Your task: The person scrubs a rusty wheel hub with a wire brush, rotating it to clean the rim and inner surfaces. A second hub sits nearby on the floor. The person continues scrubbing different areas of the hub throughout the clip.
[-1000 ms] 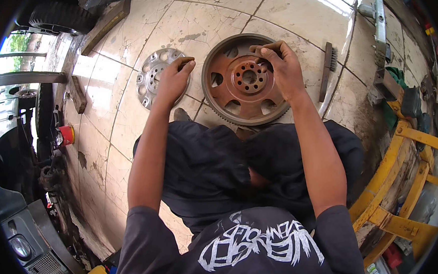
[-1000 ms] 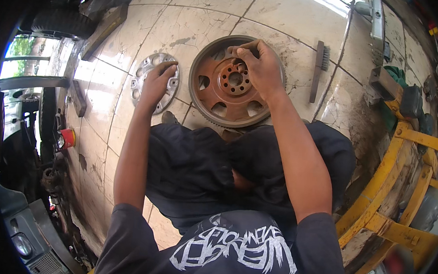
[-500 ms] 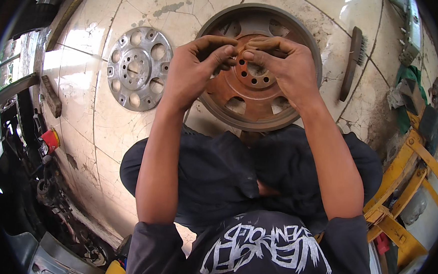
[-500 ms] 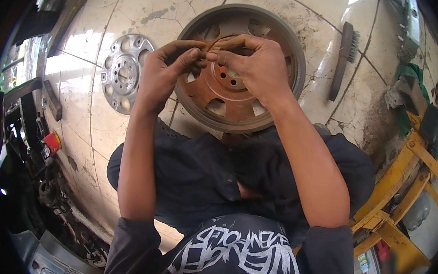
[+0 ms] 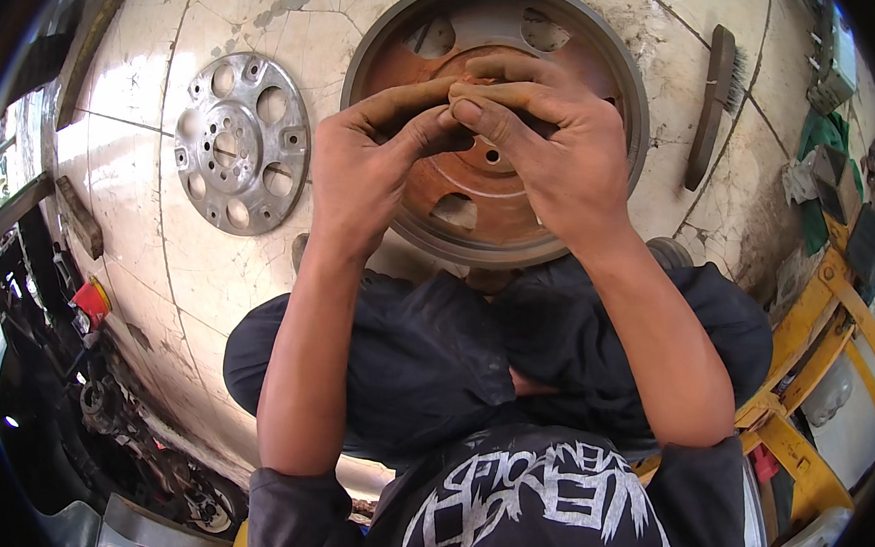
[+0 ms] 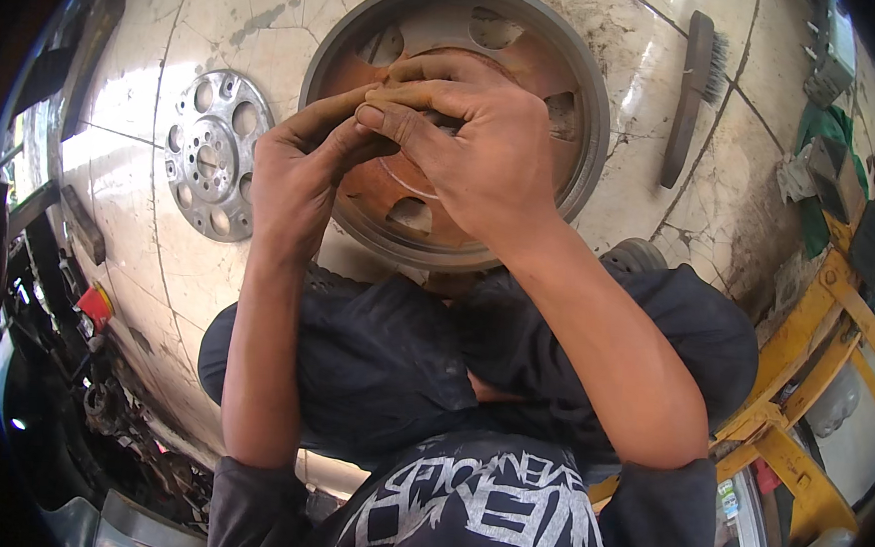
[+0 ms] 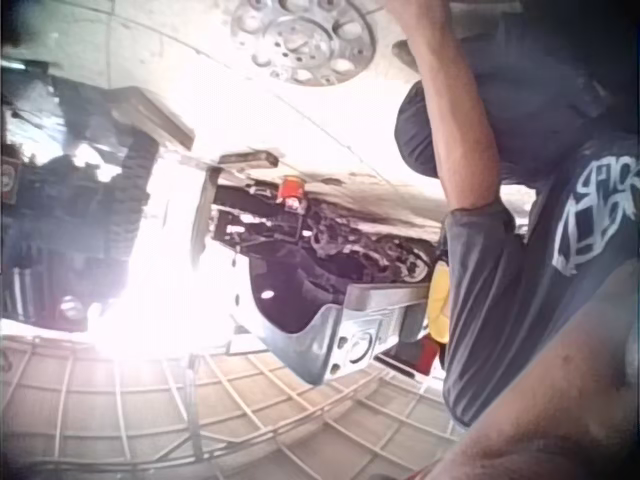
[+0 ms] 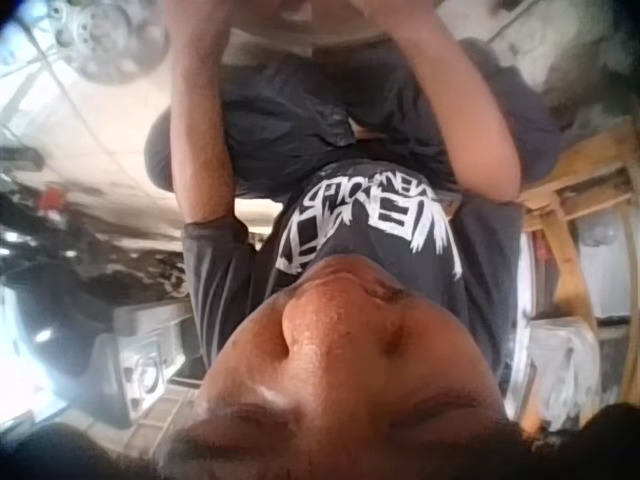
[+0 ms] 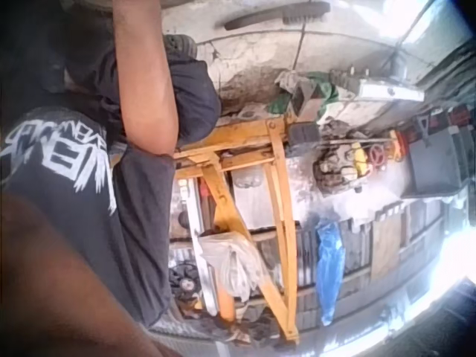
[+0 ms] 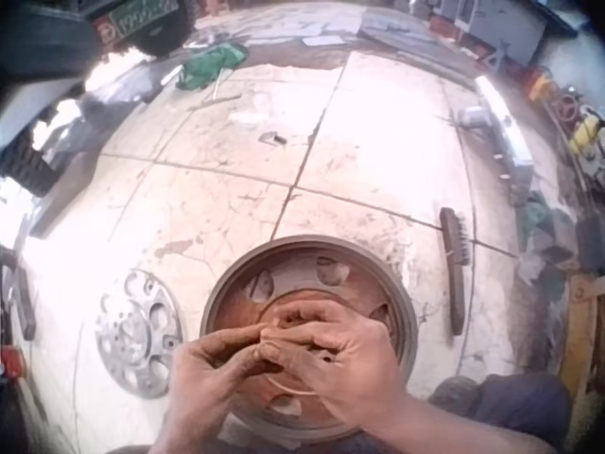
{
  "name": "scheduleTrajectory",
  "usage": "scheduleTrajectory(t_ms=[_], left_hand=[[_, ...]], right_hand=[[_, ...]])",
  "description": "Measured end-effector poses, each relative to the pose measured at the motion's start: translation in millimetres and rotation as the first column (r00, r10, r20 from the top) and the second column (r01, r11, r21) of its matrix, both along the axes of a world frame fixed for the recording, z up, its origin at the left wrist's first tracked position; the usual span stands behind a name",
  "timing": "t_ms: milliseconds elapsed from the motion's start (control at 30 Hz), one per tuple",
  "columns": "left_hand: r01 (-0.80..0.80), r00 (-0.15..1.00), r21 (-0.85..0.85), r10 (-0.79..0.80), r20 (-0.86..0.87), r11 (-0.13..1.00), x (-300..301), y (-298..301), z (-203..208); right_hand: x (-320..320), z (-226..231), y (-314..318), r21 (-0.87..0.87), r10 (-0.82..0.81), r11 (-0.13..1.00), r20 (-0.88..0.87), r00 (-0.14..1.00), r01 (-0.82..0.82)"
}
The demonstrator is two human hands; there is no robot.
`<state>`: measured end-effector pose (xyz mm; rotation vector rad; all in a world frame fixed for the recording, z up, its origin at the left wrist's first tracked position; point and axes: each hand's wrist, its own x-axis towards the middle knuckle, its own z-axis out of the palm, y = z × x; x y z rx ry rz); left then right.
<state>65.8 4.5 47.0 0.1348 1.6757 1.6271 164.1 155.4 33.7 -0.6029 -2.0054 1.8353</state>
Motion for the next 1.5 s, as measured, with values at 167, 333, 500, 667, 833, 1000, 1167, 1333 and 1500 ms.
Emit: scheduleTrajectory(t_ms=[167, 333, 500, 667, 833, 1000, 1167, 1333, 1500], left_hand=[[-0.013, 0.981, -0.111, -0.009, -0.195, 0.994, 4, 2, -3], [0.02, 0.881, -0.036, -0.034, -0.471, 0.999, -3, -3, -22], [0.026, 0.811, -0.026, -0.036, -0.584, 0.999, 1, -9, -11], [0.13, 0.55, -0.005, -0.076, -0.832, 0.991, 36, -22, 0], [0.146, 0.49, -0.182, -0.231, -0.84, 0.972, 75, -71, 30], [0.09, 0.439, -0.174, -0.196, -0.877, 0.981, 120, -103, 47], [0.044, 0.409, -0.105, -0.114, -0.905, 0.994, 161, -119, 114], [-0.056, 0.357, -0.093, -0.067, -0.932, 0.994, 203, -153, 190], [-0.027, 0.297, -0.055, -0.044, -0.954, 0.998, 261, -176, 250]], right_hand=[[4, 6, 10, -0.147, 0.193, 0.974, 0.124, 0.973, -0.174], [1, 12, 16, -0.434, 0.195, 0.891, 0.102, 0.975, -0.133], [4, 14, -2, -0.495, 0.126, 0.861, -0.021, 0.992, -0.12], [43, 20, -6, -0.35, 0.093, 0.93, -0.069, 0.993, -0.111], [82, 20, -37, -0.385, 0.244, 0.891, -0.038, 0.969, -0.239], [131, 64, -75, -0.167, 0.295, 0.942, -0.008, 0.955, -0.292], [157, 110, -76, -0.162, 0.3, 0.936, -0.105, 0.948, -0.314], [184, 202, -84, -0.12, 0.232, 0.958, -0.219, 0.948, -0.262], [211, 276, -93, -0.303, 0.141, 0.919, -0.344, 0.928, -0.252]])
